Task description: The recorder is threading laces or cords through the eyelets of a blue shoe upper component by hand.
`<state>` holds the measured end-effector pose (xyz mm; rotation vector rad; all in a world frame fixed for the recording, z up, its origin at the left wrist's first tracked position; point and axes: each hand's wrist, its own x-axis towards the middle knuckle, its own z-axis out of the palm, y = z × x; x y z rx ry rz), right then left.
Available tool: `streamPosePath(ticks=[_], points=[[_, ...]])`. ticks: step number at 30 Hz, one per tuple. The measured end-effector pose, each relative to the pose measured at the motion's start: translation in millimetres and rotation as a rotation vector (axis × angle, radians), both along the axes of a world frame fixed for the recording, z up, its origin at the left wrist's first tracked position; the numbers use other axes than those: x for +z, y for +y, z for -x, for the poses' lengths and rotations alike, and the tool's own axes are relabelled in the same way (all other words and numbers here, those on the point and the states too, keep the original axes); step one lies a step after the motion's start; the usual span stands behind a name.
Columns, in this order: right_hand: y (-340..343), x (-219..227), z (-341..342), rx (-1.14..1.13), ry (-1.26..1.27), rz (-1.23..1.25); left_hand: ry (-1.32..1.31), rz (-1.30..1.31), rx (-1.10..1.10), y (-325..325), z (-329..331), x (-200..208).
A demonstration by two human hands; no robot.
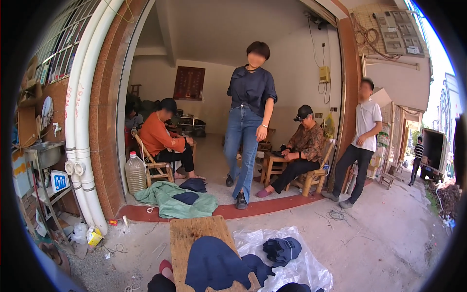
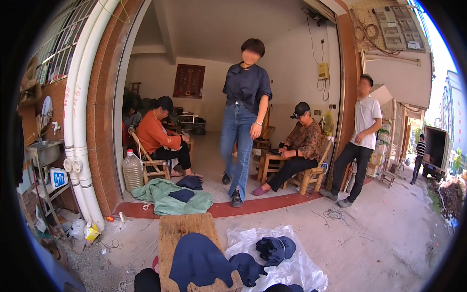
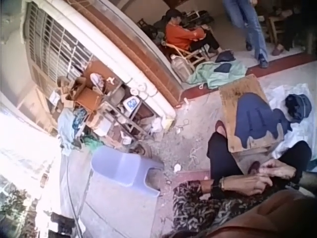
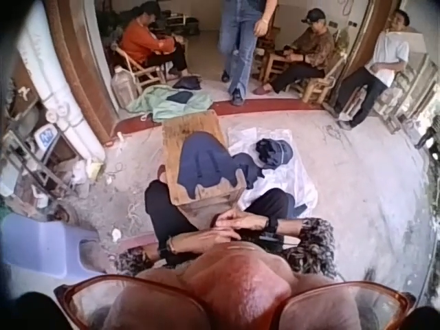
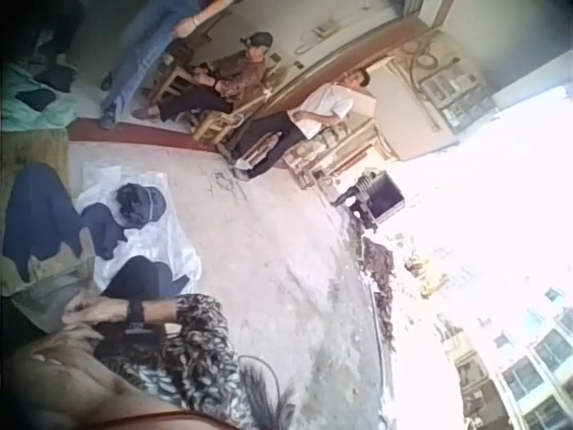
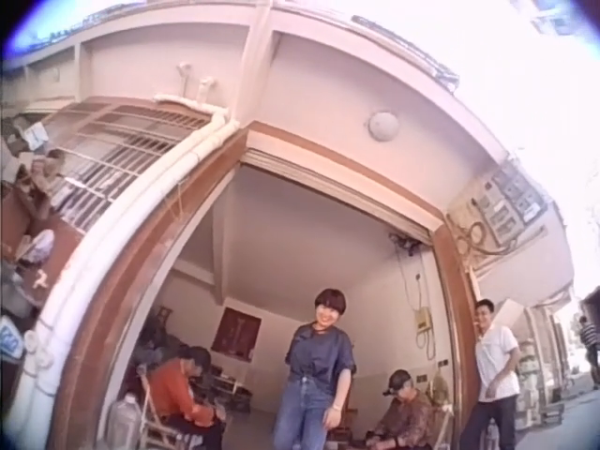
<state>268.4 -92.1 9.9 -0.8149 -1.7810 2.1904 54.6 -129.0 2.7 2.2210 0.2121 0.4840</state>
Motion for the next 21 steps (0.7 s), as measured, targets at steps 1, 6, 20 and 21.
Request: streamPosePath(ticks=[1,6,20,21], points=[[7,2,0,0.066,-0.064,0.022,-0.014,-0.014,-0.008,3,2,0],[9,18,21,0.240,-0.152,0.007,-0.066,-0.063,-0.040,7,14,0],[-8,25,37,0.142,-0.205,0.020,-0.081,-0.145,-0.007,16,31,22],[-5,20,36,0.148,-0.193,0.020,-0.071,-0.138,-0.005,16,31,23]])
